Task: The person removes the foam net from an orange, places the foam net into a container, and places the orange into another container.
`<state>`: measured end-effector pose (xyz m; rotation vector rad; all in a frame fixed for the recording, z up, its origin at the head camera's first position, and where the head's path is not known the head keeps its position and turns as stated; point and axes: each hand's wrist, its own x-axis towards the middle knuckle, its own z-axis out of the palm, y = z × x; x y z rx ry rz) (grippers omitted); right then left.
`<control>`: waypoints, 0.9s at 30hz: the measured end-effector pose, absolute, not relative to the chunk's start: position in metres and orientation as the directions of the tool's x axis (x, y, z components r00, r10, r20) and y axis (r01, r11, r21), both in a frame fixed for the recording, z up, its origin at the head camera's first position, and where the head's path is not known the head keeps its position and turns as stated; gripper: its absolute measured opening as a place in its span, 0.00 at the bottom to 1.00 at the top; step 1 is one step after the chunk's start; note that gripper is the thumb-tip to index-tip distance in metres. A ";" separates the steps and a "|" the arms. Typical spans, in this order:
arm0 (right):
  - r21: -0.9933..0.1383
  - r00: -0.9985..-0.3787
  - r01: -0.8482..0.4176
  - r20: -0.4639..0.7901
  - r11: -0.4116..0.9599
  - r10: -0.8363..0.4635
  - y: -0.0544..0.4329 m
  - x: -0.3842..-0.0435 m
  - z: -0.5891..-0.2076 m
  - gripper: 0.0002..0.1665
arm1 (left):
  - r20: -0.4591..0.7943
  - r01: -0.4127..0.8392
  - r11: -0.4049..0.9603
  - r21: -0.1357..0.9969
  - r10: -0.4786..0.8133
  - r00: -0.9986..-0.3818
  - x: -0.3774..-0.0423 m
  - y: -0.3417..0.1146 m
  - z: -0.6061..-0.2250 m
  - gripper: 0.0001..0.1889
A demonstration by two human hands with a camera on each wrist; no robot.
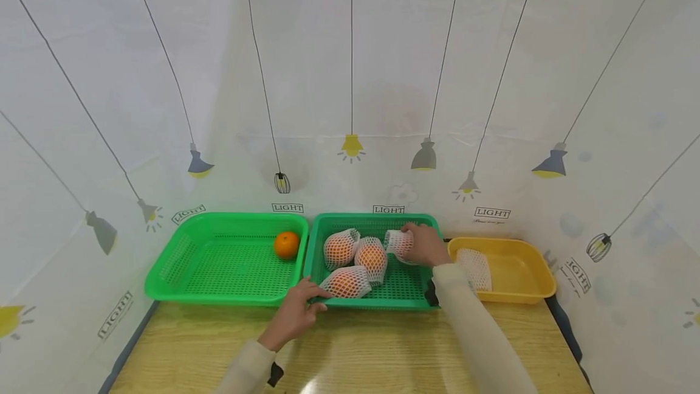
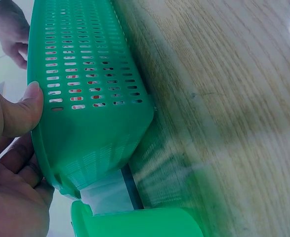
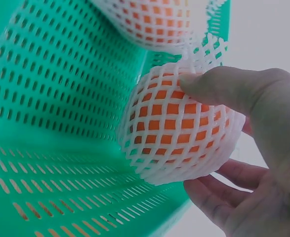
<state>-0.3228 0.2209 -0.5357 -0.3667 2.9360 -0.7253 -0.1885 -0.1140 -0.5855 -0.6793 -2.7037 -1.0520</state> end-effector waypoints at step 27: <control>-0.797 -0.973 -0.188 0.072 0.574 -0.219 0.206 -0.250 -0.510 0.38 | 0.268 0.423 0.622 0.658 0.331 -0.905 -0.187 -0.115 -0.586 0.11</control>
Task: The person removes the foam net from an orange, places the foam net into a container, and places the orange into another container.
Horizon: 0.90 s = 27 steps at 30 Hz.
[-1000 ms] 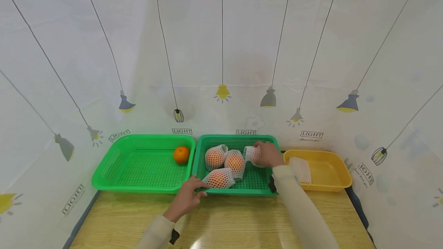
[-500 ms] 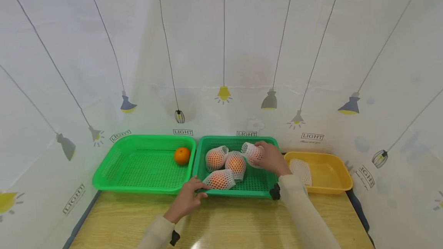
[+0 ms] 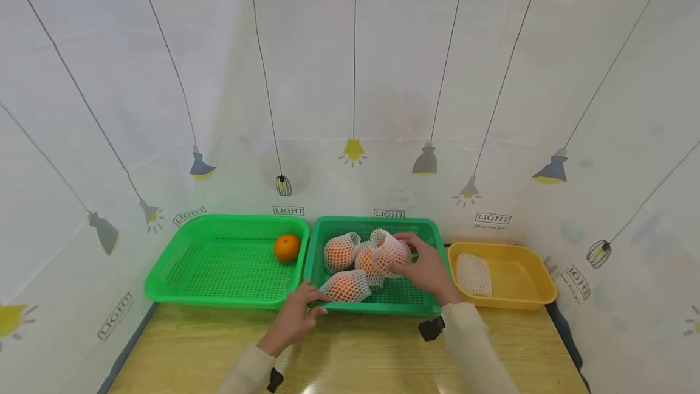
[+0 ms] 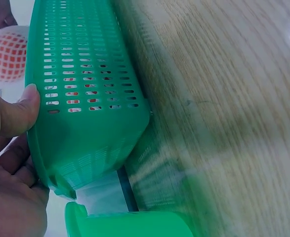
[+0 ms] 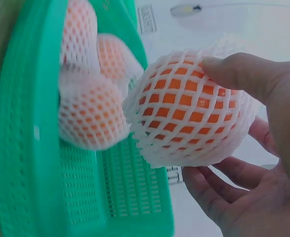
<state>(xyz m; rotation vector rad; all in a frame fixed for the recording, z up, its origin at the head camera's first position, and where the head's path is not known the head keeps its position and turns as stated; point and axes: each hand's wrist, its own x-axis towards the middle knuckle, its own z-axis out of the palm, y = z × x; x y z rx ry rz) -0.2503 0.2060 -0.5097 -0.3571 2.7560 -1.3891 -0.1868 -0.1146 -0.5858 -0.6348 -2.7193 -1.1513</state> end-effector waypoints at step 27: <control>-0.973 -0.953 -0.099 0.032 0.211 -0.302 0.168 -0.162 -0.537 0.37 | 0.296 0.370 0.442 0.817 0.228 -0.927 -0.165 -0.108 -0.577 0.28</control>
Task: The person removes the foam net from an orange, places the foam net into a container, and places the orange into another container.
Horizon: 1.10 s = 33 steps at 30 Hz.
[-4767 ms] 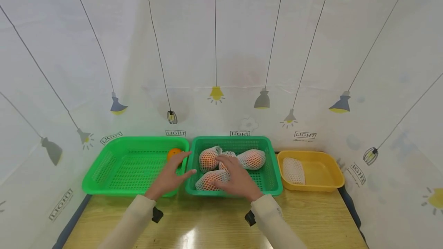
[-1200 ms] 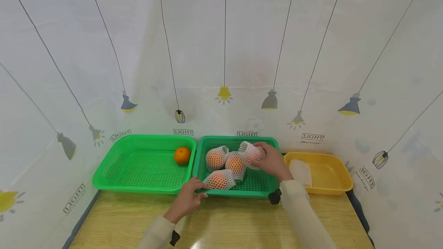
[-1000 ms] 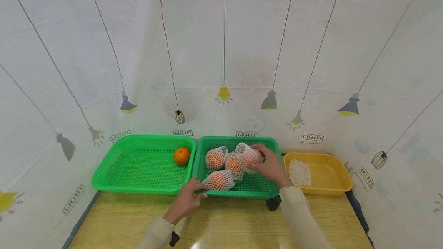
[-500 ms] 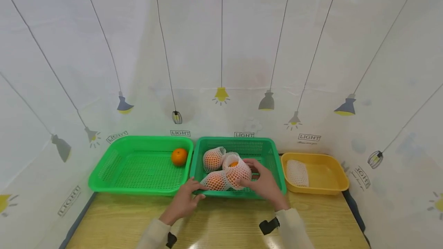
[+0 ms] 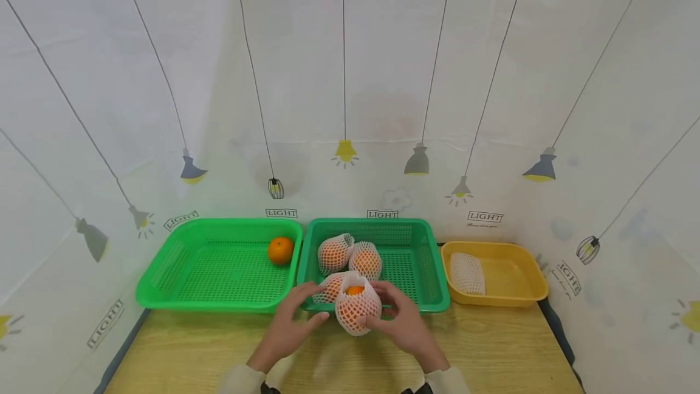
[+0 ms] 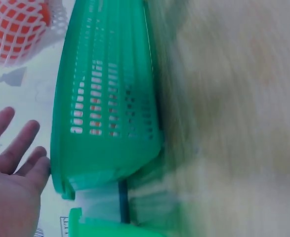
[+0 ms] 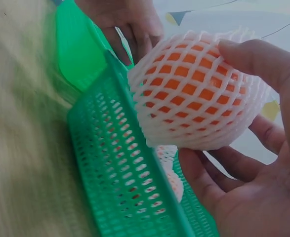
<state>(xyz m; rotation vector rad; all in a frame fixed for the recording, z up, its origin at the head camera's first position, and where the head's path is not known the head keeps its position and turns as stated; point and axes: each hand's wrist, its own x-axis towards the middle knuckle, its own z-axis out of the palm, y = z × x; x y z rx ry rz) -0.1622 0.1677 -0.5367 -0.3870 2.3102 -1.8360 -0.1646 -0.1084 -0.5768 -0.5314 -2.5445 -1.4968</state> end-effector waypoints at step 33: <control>-0.985 -0.935 0.097 -0.139 0.144 -0.326 0.152 -0.110 -0.629 0.39 | 0.135 0.189 0.106 0.976 0.387 -0.912 -0.116 -0.083 -0.645 0.32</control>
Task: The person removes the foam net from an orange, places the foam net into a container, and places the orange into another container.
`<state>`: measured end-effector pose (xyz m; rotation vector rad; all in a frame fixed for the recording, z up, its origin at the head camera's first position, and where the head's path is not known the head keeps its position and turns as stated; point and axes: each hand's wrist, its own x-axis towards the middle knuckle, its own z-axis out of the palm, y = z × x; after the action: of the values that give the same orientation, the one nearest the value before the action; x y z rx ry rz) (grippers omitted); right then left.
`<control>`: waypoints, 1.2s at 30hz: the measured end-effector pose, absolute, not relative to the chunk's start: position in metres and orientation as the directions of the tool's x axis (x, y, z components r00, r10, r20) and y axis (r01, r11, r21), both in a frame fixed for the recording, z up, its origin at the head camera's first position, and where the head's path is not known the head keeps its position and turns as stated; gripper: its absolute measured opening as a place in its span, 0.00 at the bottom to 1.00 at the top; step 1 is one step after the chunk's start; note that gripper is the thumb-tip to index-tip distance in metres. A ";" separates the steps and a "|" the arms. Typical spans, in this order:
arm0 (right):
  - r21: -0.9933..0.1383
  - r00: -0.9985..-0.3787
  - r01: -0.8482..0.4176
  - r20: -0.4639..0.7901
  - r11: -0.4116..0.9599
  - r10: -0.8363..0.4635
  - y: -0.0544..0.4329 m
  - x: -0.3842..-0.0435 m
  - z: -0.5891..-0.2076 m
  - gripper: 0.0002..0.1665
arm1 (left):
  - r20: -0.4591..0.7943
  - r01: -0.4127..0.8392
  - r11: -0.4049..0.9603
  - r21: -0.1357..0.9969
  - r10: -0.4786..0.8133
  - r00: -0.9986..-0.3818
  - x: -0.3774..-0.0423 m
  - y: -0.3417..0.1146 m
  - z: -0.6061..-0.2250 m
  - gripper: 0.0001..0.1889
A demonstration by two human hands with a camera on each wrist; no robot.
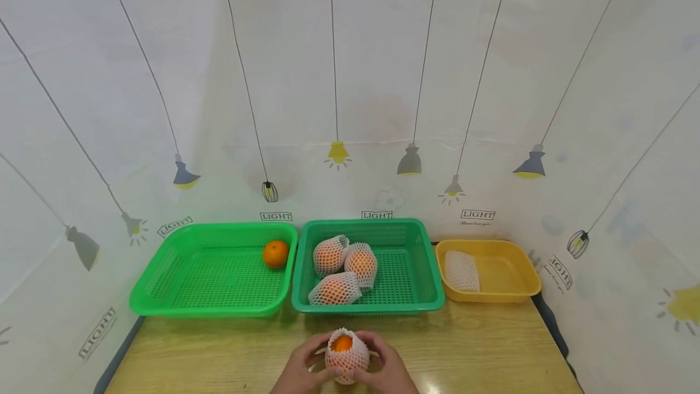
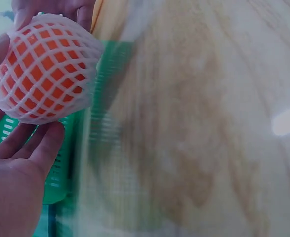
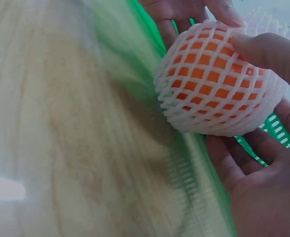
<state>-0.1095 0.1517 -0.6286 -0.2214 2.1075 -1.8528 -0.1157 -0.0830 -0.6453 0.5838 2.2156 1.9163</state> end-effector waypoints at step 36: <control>-0.879 -0.951 -0.297 0.237 0.373 -0.198 0.144 -0.105 -0.633 0.17 | 0.259 0.322 0.222 0.920 0.270 -0.927 -0.115 -0.076 -0.646 0.10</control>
<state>-0.1045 0.1436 -0.6325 -0.4834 2.6781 -1.7464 -0.1154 -0.0756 -0.6456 0.6041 2.4897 1.8926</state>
